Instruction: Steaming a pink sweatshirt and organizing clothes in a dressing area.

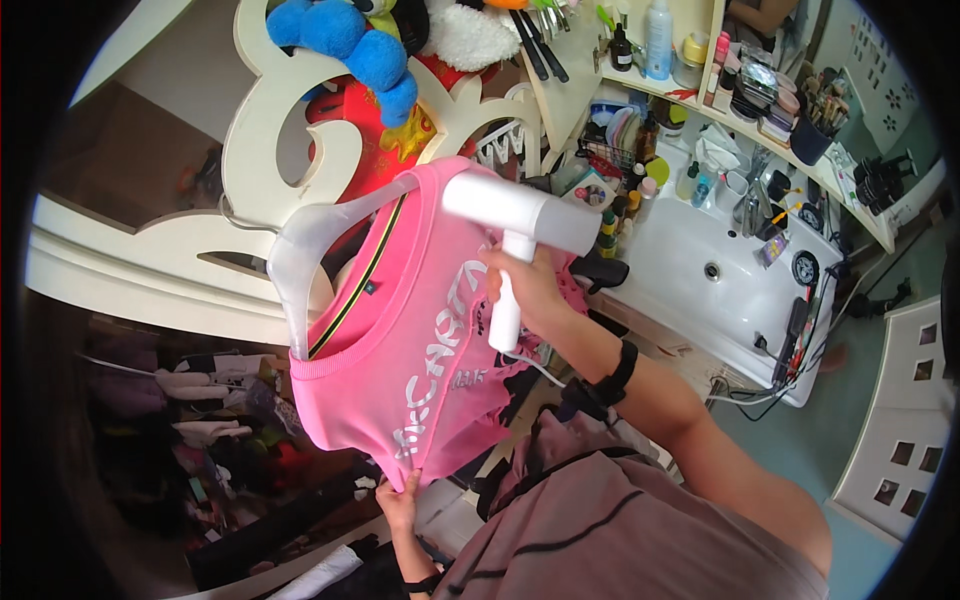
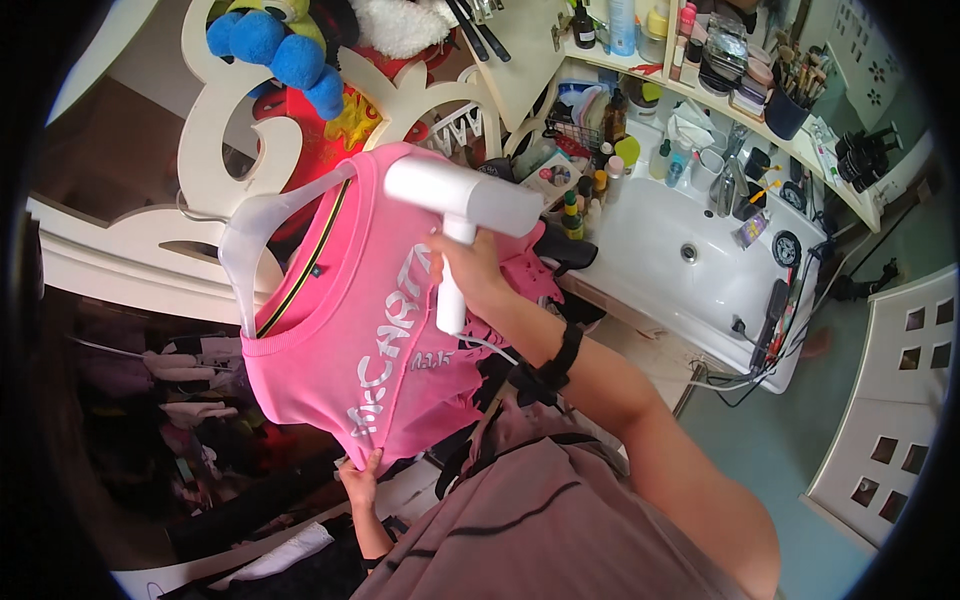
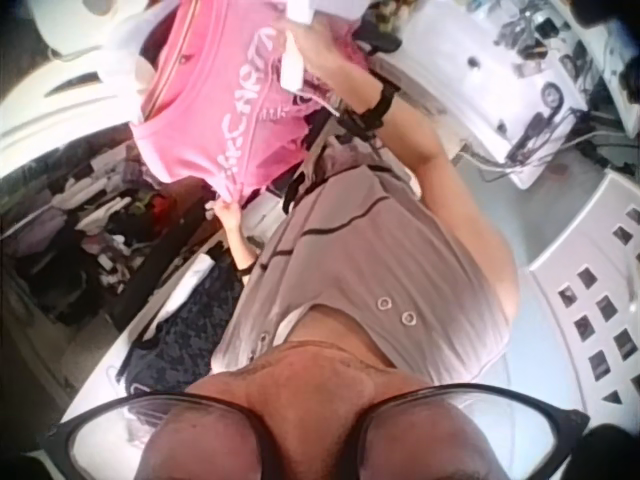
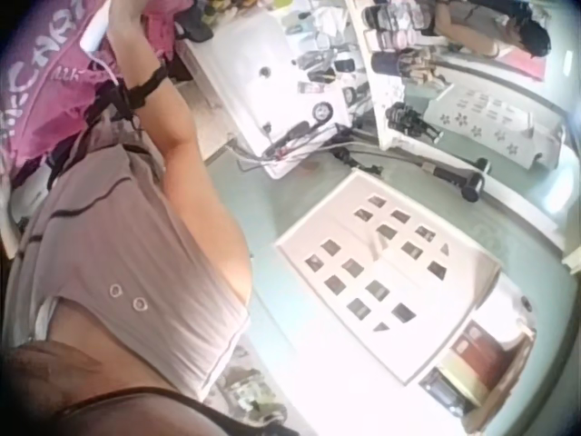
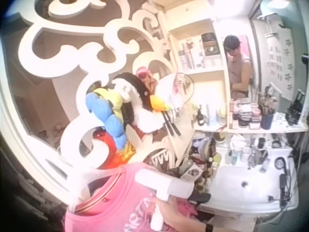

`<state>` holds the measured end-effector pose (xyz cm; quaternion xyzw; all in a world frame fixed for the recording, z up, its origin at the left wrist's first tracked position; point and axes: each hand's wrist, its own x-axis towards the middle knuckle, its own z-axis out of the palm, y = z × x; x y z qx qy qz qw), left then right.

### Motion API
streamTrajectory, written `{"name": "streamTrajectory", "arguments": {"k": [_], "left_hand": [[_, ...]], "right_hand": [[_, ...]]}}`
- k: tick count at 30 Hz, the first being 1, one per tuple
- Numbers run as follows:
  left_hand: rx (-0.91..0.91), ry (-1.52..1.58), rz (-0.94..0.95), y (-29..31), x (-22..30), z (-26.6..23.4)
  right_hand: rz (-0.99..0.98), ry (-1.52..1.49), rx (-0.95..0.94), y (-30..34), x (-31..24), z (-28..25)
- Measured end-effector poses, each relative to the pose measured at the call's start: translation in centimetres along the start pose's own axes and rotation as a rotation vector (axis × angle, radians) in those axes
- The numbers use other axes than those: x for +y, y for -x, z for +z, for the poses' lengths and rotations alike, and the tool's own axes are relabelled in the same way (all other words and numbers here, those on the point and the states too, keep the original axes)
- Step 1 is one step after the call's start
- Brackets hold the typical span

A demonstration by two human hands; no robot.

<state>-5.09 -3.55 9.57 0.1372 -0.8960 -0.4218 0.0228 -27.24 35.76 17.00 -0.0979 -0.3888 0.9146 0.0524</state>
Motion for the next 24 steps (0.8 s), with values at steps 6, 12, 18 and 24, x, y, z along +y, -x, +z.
{"name": "streamTrajectory", "arguments": {"k": [6, 12, 18, 24], "left_hand": [[-0.006, 0.011, 0.021, -0.3, -1.3, -0.2], [0.001, -0.056, 0.07, -0.4, 0.0, -0.6], [-0.015, -0.062, -0.017, -0.2, 1.0, -1.2], [-0.038, -0.035, 0.011, -0.6, 0.1, -1.6]], "right_hand": [[-0.116, 0.065, -0.033, -0.6, 0.9, -0.1], [-0.011, 0.384, 0.122, -1.8, 6.1, -7.0], [-0.075, 0.252, 0.083, -1.6, 4.5, -6.5], [-0.025, 0.269, 0.079, -1.0, 6.4, -6.2]]}}
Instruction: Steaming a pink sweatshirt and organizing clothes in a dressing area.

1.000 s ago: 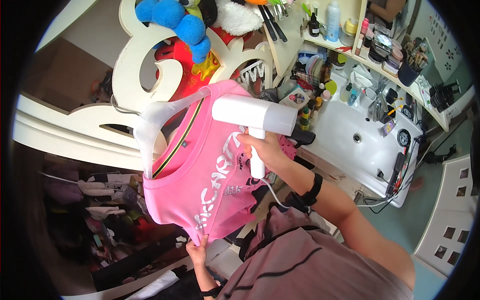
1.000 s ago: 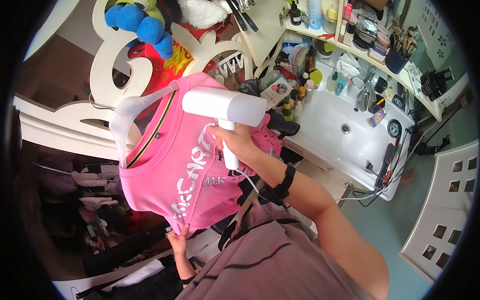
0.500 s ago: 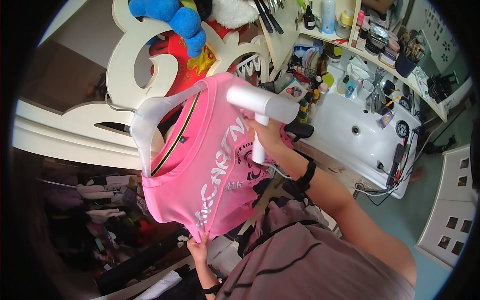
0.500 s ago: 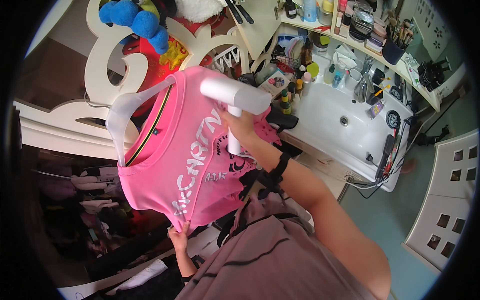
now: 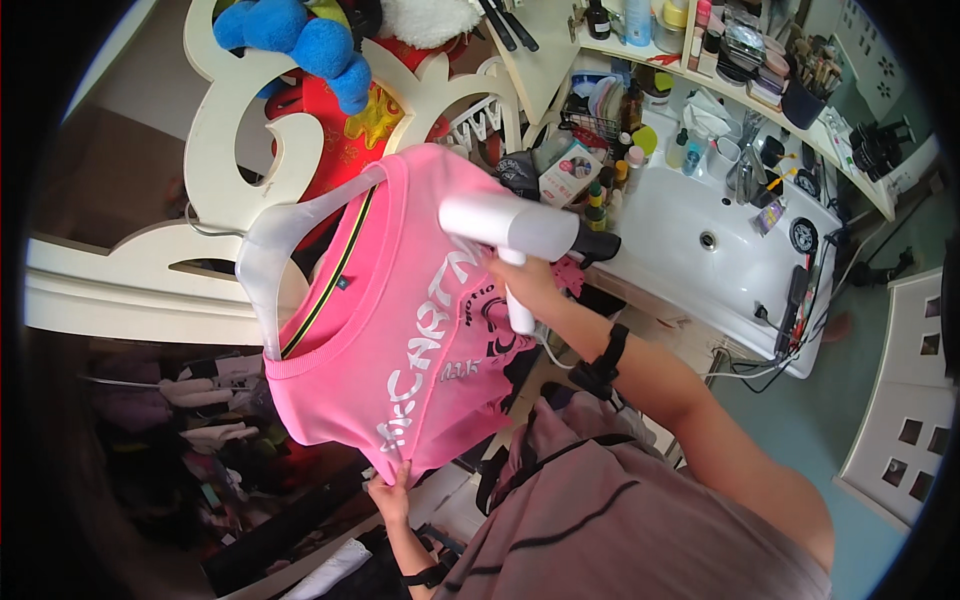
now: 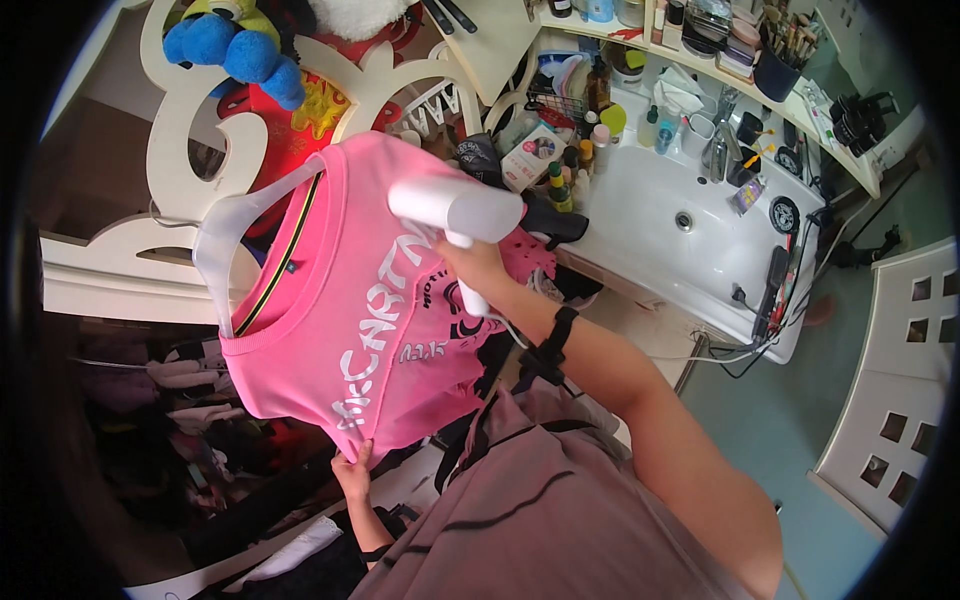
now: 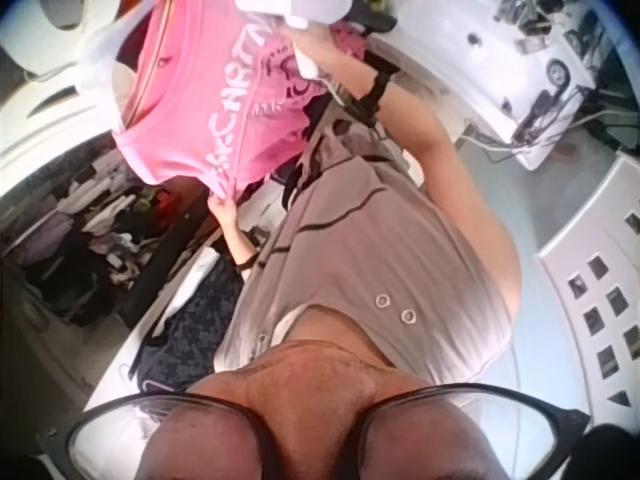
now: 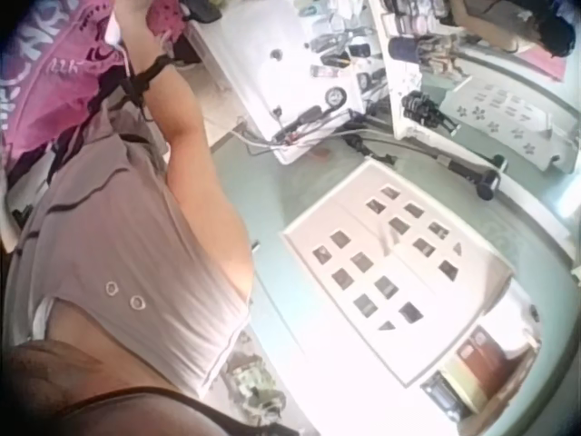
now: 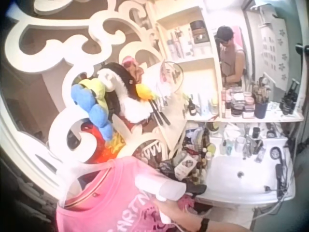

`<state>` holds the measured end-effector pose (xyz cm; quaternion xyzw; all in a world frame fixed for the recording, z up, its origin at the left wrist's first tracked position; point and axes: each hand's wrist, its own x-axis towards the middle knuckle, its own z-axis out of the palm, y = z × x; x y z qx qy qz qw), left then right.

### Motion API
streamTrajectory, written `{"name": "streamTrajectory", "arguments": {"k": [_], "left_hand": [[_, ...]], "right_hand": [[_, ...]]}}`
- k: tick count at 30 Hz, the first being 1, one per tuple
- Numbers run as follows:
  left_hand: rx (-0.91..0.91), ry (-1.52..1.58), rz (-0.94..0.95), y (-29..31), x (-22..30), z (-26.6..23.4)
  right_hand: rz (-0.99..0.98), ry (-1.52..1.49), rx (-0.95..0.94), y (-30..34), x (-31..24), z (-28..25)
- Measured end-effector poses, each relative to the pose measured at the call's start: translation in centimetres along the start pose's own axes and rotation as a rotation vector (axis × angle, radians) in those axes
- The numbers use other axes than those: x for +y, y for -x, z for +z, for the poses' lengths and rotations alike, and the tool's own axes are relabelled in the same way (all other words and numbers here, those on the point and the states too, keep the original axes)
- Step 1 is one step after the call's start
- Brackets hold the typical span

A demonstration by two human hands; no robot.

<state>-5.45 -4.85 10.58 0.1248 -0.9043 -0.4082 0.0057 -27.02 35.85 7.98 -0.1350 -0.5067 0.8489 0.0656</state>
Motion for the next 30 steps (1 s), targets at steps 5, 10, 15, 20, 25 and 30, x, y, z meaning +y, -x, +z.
{"name": "streamTrajectory", "arguments": {"k": [5, 10, 15, 20, 25, 30], "left_hand": [[0.045, -0.015, 0.014, 0.0, -0.3, 0.0], [-0.006, -0.05, -0.03, 0.4, 1.4, -0.7], [0.053, -0.086, 0.105, -0.1, 0.6, -0.6], [0.088, -0.019, 0.024, 0.5, 1.9, -0.7], [0.008, -0.021, -0.072, 0.7, 2.6, -0.9], [0.027, -0.036, 0.024, 0.1, 1.0, -1.2]], "right_hand": [[0.305, 0.129, 0.042, 1.7, 2.8, -1.1], [0.168, -0.277, 0.157, -1.4, 0.5, 0.2], [0.28, -0.095, 0.21, -1.0, 3.7, -0.6], [0.328, -0.166, 0.238, -2.1, 3.7, -1.1], [0.314, -0.352, 0.334, -4.1, 2.9, -0.7], [0.461, -0.373, 0.455, -3.8, 3.3, -1.5]]}}
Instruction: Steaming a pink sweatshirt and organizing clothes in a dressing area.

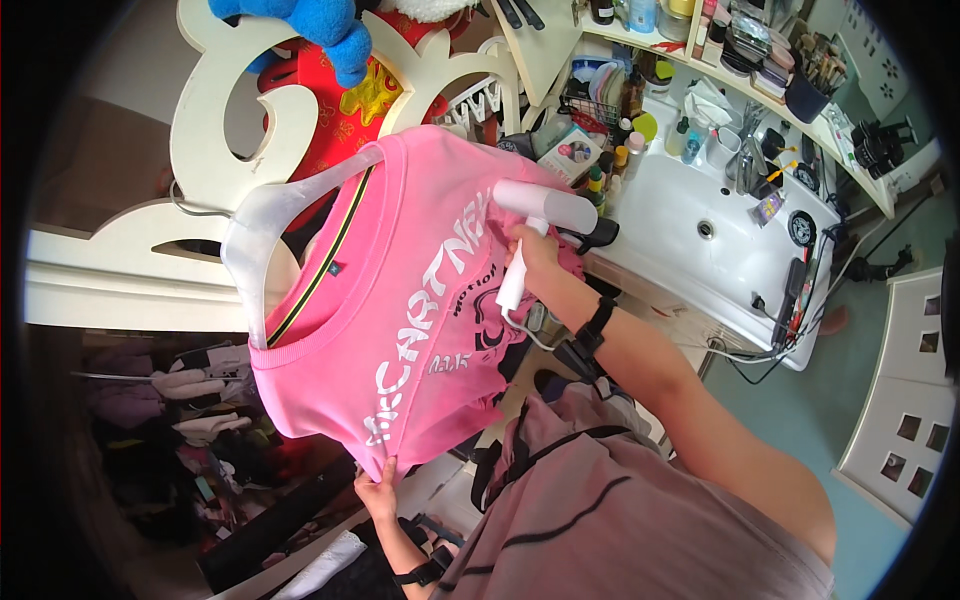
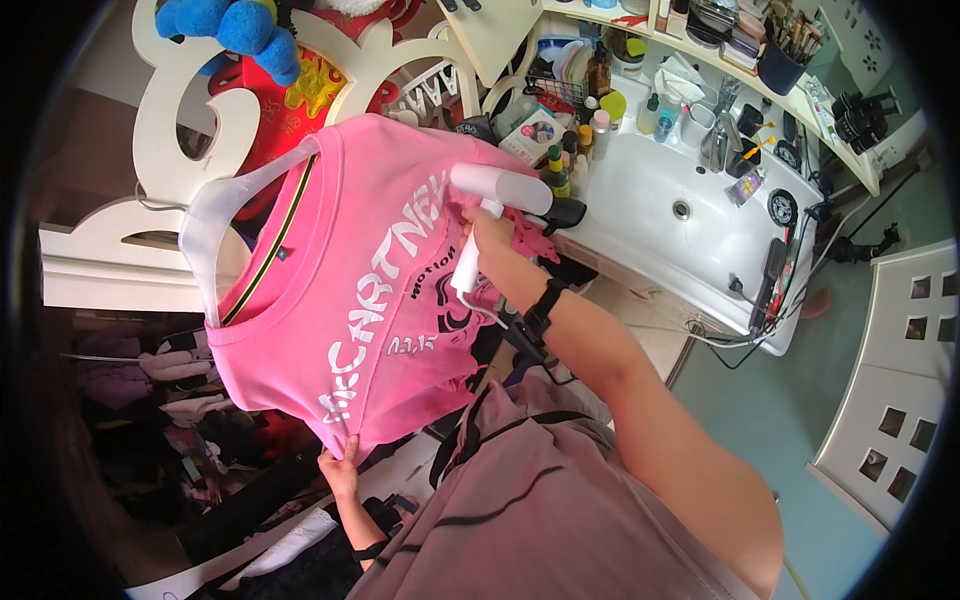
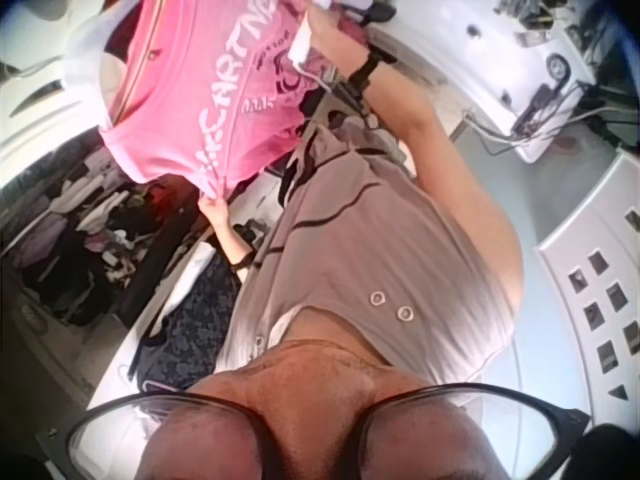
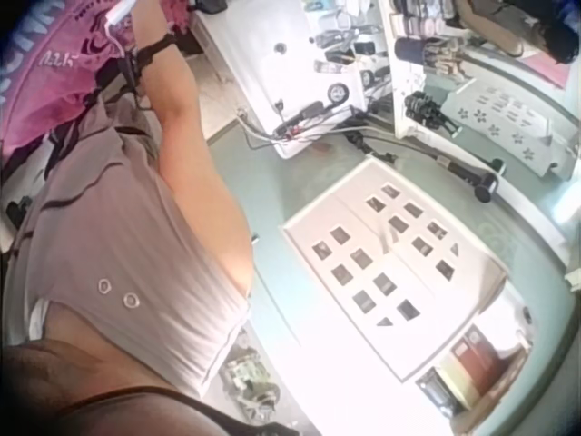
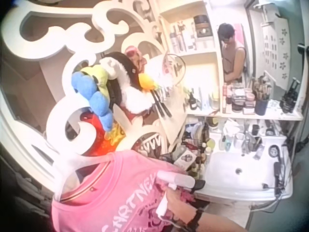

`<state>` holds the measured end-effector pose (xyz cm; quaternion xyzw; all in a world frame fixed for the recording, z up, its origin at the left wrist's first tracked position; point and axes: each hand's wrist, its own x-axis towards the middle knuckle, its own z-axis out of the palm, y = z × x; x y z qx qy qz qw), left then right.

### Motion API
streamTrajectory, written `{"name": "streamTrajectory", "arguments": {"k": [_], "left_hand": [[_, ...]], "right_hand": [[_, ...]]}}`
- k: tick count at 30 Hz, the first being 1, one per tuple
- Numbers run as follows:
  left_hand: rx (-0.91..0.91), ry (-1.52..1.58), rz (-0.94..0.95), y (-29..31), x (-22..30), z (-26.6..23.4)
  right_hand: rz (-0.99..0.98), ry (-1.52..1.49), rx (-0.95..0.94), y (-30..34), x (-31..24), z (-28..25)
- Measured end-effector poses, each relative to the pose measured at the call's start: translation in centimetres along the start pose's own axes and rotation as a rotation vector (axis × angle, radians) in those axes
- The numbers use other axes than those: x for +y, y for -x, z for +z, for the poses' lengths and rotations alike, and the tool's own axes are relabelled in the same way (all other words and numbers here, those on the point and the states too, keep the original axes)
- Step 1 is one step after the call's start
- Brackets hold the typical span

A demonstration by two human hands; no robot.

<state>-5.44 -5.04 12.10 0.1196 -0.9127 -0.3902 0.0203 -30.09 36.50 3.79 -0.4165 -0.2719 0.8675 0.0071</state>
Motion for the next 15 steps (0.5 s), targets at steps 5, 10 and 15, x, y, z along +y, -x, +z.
{"name": "streamTrajectory", "arguments": {"k": [5, 10, 15], "left_hand": [[-0.031, 0.04, -0.088, 0.0, -0.3, -0.1], [-0.057, 0.032, -0.11, 0.0, 0.4, 0.1], [-0.032, 0.019, -0.095, 0.1, 0.5, 0.2]], "right_hand": [[0.051, -0.049, -0.295, 2.5, -1.2, 0.8], [-0.073, -0.086, -0.345, 2.2, -1.6, 1.2], [-0.006, -0.059, -0.258, 2.2, -1.5, 0.9]]}}
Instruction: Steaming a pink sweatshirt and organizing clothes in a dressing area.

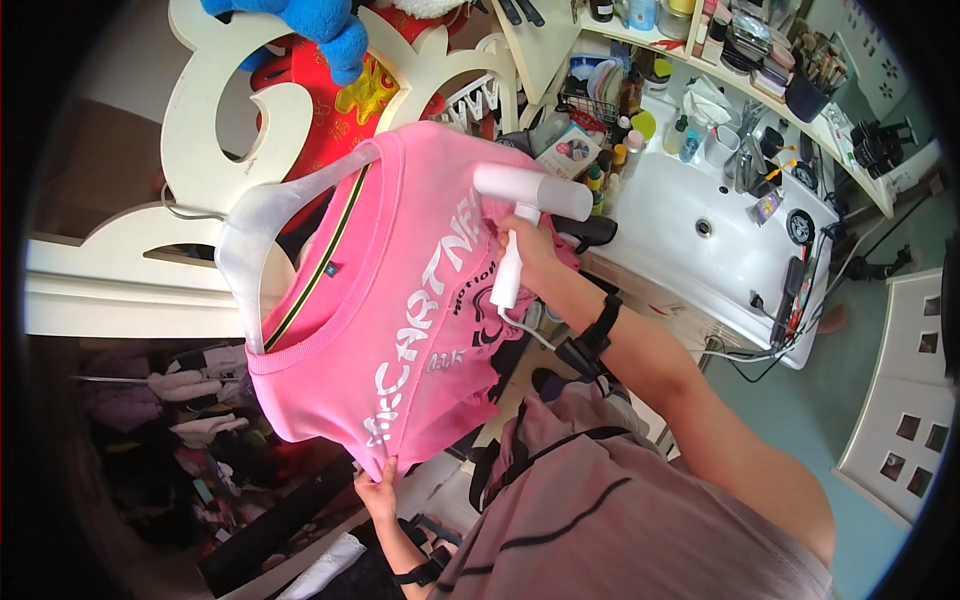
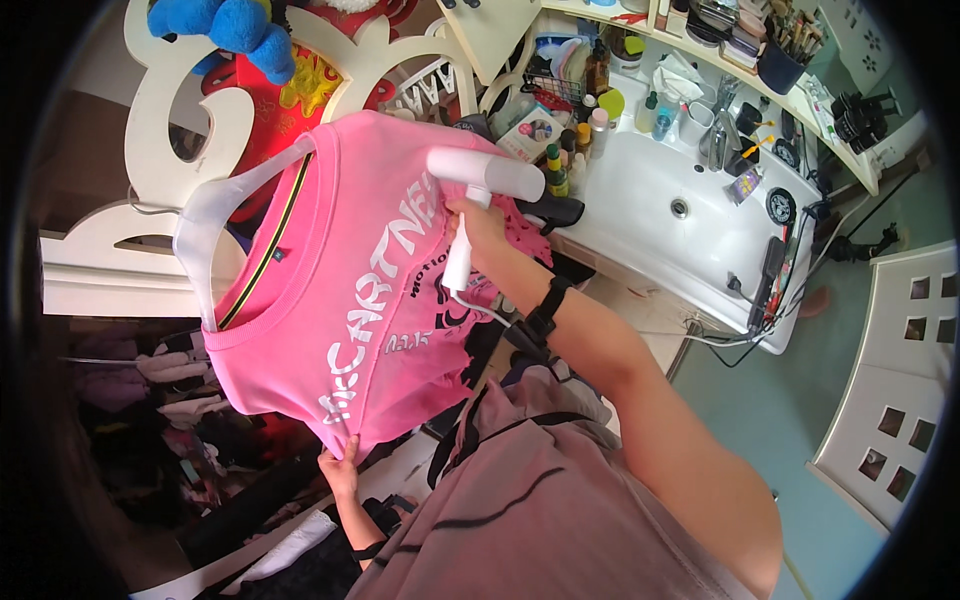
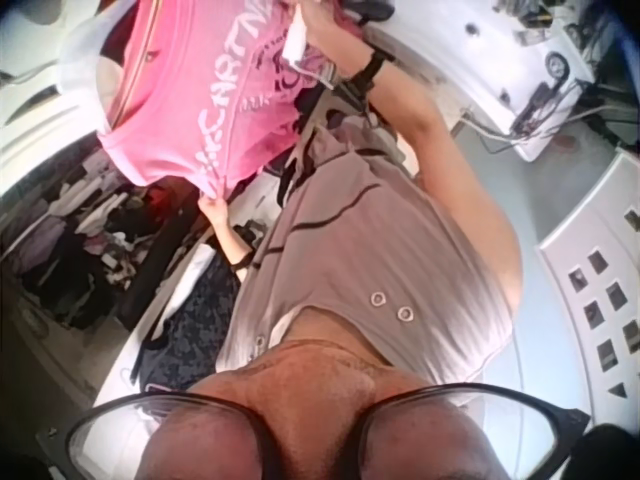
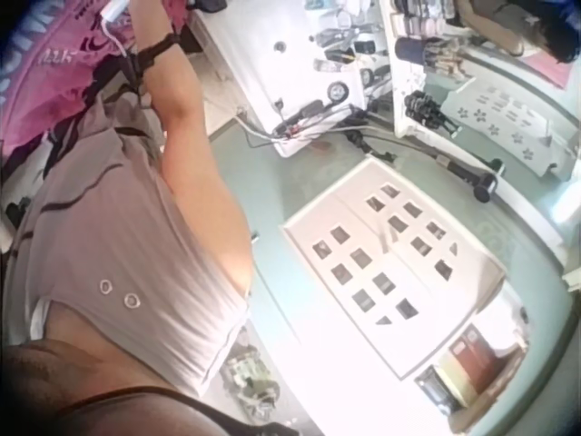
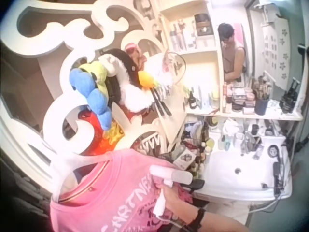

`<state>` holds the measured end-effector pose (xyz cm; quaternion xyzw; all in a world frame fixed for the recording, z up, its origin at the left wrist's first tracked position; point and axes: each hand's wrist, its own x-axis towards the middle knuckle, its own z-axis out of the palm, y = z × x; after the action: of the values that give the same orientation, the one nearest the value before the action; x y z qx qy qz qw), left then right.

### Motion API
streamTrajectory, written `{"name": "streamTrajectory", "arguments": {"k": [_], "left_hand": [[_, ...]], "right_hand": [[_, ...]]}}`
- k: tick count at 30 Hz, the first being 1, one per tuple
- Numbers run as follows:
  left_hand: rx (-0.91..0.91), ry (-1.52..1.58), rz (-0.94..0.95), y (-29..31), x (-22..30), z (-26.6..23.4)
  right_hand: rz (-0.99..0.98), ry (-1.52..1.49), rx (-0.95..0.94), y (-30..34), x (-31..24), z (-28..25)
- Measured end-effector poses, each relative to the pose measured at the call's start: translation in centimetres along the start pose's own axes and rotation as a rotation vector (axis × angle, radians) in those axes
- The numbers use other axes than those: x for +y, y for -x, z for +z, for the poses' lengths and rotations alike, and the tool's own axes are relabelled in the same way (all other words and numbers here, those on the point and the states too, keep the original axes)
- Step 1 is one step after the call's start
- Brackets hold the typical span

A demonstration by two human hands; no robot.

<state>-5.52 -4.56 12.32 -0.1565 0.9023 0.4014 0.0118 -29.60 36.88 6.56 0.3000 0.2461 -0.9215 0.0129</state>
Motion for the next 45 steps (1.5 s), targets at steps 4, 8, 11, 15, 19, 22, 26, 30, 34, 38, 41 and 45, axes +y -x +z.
{"name": "streamTrajectory", "arguments": {"k": [4, 8, 11, 15, 19, 22, 26, 30, 34, 38, 41, 45], "left_hand": [[-0.003, 0.023, 0.032, 0.1, -0.6, 0.0], [-0.01, 0.007, 0.102, -0.3, -0.6, 0.5], [-0.017, -0.008, 0.036, -0.1, -0.3, 0.5], [0.019, -0.035, 0.0, -0.3, -0.5, 0.8], [0.056, -0.04, 0.002, 0.6, -0.8, 0.8], [0.098, -0.162, -0.013, 0.9, 1.1, 1.3], [0.091, -0.181, -0.03, 1.7, 1.4, 2.2], [0.04, -0.22, -0.089, 3.2, 2.3, 2.5], [0.074, -0.158, -0.113, 4.7, 3.1, 3.4], [0.087, -0.075, -0.105, 5.8, 4.3, 4.3], [0.047, -0.021, -0.123, 6.7, 4.3, 4.4], [-0.012, 0.048, -0.176, 7.1, 3.2, 3.7]], "right_hand": [[0.06, -0.23, -0.356, 0.6, -1.6, 1.5], [-0.069, -0.093, -0.201, -0.3, -0.9, 1.4], [-0.196, 0.325, -0.207, 1.4, 2.5, -1.3], [-0.161, 0.605, -0.13, 1.6, 4.8, -5.2], [-0.142, 0.761, -0.09, 1.4, 4.7, -5.9], [-0.267, 0.658, -0.236, 0.2, 4.4, -6.3], [-0.105, 0.866, -0.201, -1.6, 6.4, -8.8], [-0.269, 1.048, -0.071, 0.4, 10.1, -13.1], [-0.177, 0.978, -0.322, 4.7, 11.1, -11.9], [-0.461, 1.137, -0.617, 4.9, 13.3, -10.0], [-0.79, 1.278, -0.621, 5.0, 13.8, -10.0], [-0.342, 1.24, -0.466, 6.1, 14.6, -13.1]]}}
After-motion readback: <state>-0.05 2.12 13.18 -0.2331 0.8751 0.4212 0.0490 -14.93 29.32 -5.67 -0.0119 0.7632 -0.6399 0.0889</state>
